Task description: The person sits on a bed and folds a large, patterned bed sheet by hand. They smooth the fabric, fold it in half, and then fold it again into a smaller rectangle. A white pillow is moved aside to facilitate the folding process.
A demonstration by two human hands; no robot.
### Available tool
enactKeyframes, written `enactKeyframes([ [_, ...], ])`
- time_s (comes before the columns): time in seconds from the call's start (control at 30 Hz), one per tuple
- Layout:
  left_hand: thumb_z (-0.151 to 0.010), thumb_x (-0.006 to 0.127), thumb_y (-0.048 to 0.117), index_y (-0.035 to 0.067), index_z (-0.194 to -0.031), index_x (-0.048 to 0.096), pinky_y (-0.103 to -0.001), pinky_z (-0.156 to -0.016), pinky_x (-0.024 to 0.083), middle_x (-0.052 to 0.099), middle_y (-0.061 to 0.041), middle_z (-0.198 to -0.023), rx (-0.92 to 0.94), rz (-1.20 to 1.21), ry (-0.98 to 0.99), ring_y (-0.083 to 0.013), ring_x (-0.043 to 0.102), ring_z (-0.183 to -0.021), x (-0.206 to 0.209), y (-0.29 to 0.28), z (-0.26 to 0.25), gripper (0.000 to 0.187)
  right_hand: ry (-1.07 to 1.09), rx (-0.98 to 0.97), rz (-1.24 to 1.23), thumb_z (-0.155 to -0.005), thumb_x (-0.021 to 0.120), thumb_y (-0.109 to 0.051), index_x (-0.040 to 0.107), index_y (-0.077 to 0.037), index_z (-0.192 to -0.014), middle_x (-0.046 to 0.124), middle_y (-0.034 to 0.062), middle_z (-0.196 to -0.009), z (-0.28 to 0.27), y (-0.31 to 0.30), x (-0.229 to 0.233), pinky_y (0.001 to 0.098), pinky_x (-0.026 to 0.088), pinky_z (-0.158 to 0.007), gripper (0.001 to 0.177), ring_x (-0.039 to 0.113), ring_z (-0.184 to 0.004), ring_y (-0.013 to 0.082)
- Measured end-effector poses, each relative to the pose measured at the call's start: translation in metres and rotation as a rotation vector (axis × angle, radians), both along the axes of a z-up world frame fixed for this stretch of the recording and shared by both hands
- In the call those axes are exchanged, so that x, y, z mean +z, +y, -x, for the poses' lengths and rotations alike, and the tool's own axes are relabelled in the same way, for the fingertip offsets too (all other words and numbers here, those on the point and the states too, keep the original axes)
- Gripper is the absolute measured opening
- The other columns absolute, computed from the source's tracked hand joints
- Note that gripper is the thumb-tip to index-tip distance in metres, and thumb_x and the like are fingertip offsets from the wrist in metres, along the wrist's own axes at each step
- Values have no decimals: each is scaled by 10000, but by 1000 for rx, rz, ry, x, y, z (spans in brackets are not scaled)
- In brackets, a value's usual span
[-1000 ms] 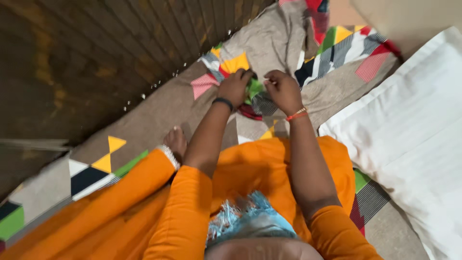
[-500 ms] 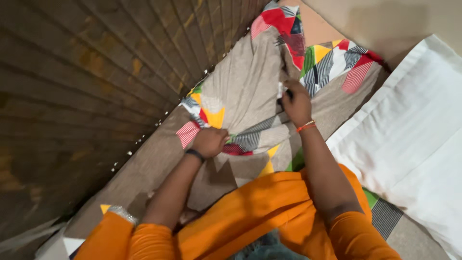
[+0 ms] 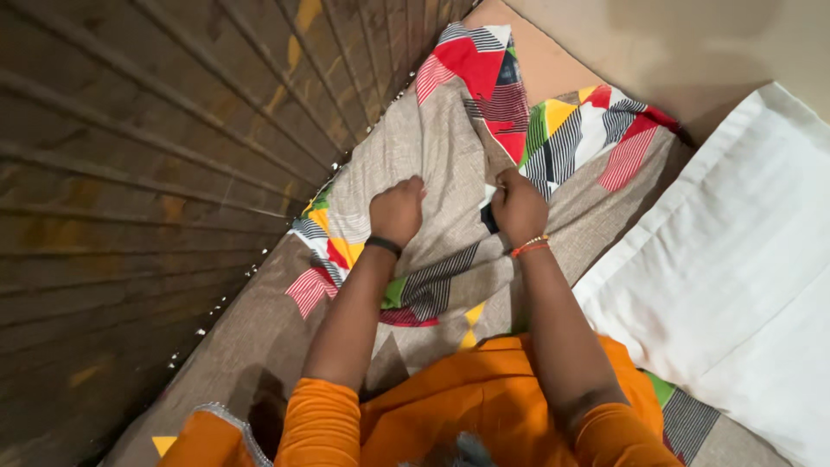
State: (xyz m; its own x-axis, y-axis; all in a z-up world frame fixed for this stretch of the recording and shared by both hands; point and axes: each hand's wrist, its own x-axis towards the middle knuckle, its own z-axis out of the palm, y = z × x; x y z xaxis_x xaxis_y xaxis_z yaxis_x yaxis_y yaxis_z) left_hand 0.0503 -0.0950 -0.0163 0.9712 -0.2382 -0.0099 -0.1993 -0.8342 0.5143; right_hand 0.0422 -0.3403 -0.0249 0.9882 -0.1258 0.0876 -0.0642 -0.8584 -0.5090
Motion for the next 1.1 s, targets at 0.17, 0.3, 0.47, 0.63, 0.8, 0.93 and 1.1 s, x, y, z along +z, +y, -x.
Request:
enactKeyframes([
  [0.17, -891, 623, 233, 126, -926, 674, -507, -755, 517, 725, -142, -934, -245, 59, 213, -374, 685, -905, -13, 43, 14, 123, -277, -179, -403, -914, 670, -17, 689, -57, -1000, 681, 119, -888, -13, -48, -22, 348, 513, -714, 96, 641, -782, 231],
  [0.3, -834, 703, 332, 174, -904, 731, -492, -752, 530, 736, -134, -889, -460, 47, 466, -362, 701, -877, 7, 68, 5, 175, -481, -329, -617, -909, 619, 68, 645, -13, -1040, 627, 41, -927, -20, -71, -12, 253, 445, -709, 157, 526, -776, 101],
  [0.47, -890, 720, 388, 78, -1119, 652, -564, -674, 510, 731, -171, -850, 48, 94, 91, -409, 696, -826, 39, 34, -33, 392, -289, -114, -583, -884, 767, -60, 612, 1, -1236, 607, 39, -856, -17, -31, 28, 256, 468, -677, 389, 558, -741, 106],
  [0.63, -878, 708, 345, 97, -1122, 678, -547, -764, 540, 744, -177, -981, 50, -95, 198, -392, 716, -937, 13, -3, -80, 349, 18, -3, -280, -920, 745, -122, 736, -22, -1055, 719, 43, -795, -14, -30, 20, 276, 485, -646, 169, 635, -698, 108],
  [0.8, -947, 639, 216, 138, -1178, 683, -513, -850, 553, 745, -186, -1028, 148, -5, 84, -385, 714, -972, 25, -2, -120, 248, -200, -106, -619, -1024, 707, -48, 706, -39, -1077, 718, 65, -931, -17, -53, 7, 274, 518, -726, 54, 655, -813, 154],
  [0.93, -944, 629, 165, 76, -1450, 402, -440, -899, 557, 590, -222, -1334, 133, 529, -45, -344, 694, -1070, 58, -16, -107, 562, -340, -67, -885, -1060, 624, 53, 591, -56, -1379, 560, 109, -1327, -16, -38, 32, 294, 536, -968, 338, 597, -1148, 164],
  [1.1, -923, 649, 108, 56, -1507, 373, -399, -959, 548, 476, -200, -1500, 64, 547, -274, -355, 651, -1181, 56, -17, -82, 648, -426, -18, -696, -1002, 620, 82, 458, -71, -1531, 261, 120, -1694, -9, -13, 68, 322, 530, -1122, 574, 487, -1471, 216],
])
